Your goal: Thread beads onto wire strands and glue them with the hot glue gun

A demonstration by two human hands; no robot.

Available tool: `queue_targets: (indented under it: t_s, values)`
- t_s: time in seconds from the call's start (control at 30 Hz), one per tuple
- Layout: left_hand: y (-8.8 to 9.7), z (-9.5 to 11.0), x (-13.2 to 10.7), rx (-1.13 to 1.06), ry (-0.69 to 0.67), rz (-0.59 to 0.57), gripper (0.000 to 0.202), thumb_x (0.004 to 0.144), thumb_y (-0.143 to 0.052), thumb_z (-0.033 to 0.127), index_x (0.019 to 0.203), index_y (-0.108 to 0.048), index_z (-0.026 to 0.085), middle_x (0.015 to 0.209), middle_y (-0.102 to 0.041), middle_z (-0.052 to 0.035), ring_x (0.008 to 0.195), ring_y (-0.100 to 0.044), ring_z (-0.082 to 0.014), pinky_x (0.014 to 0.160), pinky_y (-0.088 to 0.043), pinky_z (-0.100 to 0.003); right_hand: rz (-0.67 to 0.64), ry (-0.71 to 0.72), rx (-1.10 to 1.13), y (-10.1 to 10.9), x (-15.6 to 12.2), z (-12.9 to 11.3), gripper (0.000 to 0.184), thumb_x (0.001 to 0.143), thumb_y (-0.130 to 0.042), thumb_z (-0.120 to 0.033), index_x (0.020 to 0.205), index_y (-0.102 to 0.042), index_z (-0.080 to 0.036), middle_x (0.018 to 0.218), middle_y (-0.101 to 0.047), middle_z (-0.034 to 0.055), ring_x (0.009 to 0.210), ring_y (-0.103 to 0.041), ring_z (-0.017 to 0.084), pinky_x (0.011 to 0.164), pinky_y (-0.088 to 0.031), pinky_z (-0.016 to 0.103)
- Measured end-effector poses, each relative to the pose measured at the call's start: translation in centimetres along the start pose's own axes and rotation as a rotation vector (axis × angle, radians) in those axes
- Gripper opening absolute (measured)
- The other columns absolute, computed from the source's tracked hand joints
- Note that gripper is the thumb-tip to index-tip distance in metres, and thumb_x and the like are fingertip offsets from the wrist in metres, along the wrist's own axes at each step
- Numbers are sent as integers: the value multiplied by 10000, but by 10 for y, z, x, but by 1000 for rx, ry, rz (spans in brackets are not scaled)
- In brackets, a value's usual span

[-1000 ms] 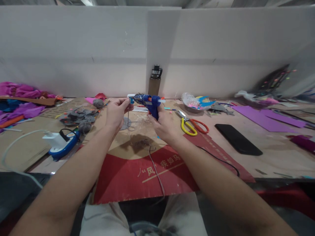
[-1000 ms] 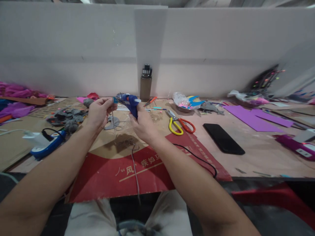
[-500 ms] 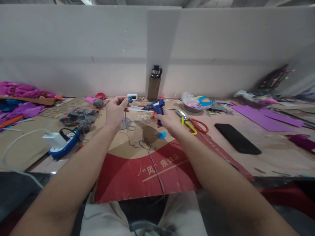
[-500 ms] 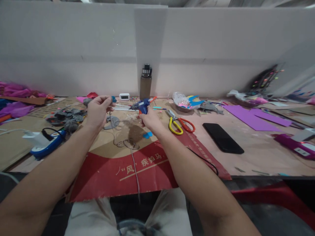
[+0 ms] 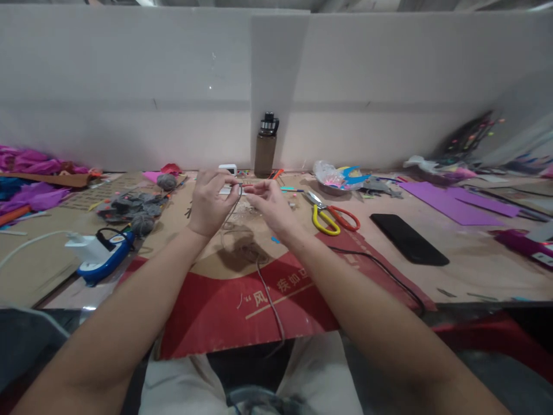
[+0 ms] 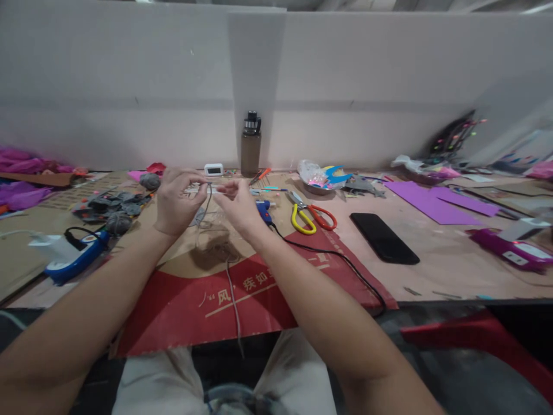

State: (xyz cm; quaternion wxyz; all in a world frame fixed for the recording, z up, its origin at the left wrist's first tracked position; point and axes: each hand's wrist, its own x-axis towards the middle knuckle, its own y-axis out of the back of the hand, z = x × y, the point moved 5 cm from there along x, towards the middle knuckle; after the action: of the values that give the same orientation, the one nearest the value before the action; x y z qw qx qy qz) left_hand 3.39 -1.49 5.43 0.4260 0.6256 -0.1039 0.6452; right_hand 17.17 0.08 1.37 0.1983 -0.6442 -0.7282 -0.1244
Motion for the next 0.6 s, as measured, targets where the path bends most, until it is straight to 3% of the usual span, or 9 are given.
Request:
queue_targets:
  t_s: [0.1,0.17,0.27,0.4,0.6]
  values:
    - [-3,4,-2,-34,36,-22,75,760,-575,182,800,-638,191,870,-657,-39,782,-575,-152,750,-449,-298,-57,-77,196,-16,-4,5,312,723,-597,-280,908,-348,-246,817,-537,-27,714,-537,104,707,-462,291]
    - [-6,3,-3,-90,133,-32,71,758,-576,190,796,-634,179,778,-647,-23,656,-563,-118,650,-455,-260,-21,-76,112,-11,-3,5,256,744,-573,-271,903,-374,-243,743,-479,-50,630,-478,88,608,-439,253]
    - [-13,0,-7,-286,337,-88,99,782,-561,237,811,-614,160,669,-626,-5,560,-572,-97,548,-464,-225,44,25,-119,2,-2,-3,102,787,-527,-266,821,-446,-212,720,-466,-41,631,-442,85,592,-397,239]
    - [-23,2,-11,-548,504,-132,126,789,-566,268,808,-585,144,675,-640,-19,578,-630,-114,558,-523,-232,105,157,-287,12,-3,-16,104,817,-508,-264,745,-487,-192,712,-500,-24,661,-449,95,639,-381,258]
    - [-26,2,-12,-669,582,-117,116,768,-597,261,776,-578,148,685,-638,-14,595,-646,-119,599,-558,-254,112,169,-418,11,-4,-16,174,842,-489,-323,724,-486,-194,699,-506,-19,662,-440,105,635,-358,264]
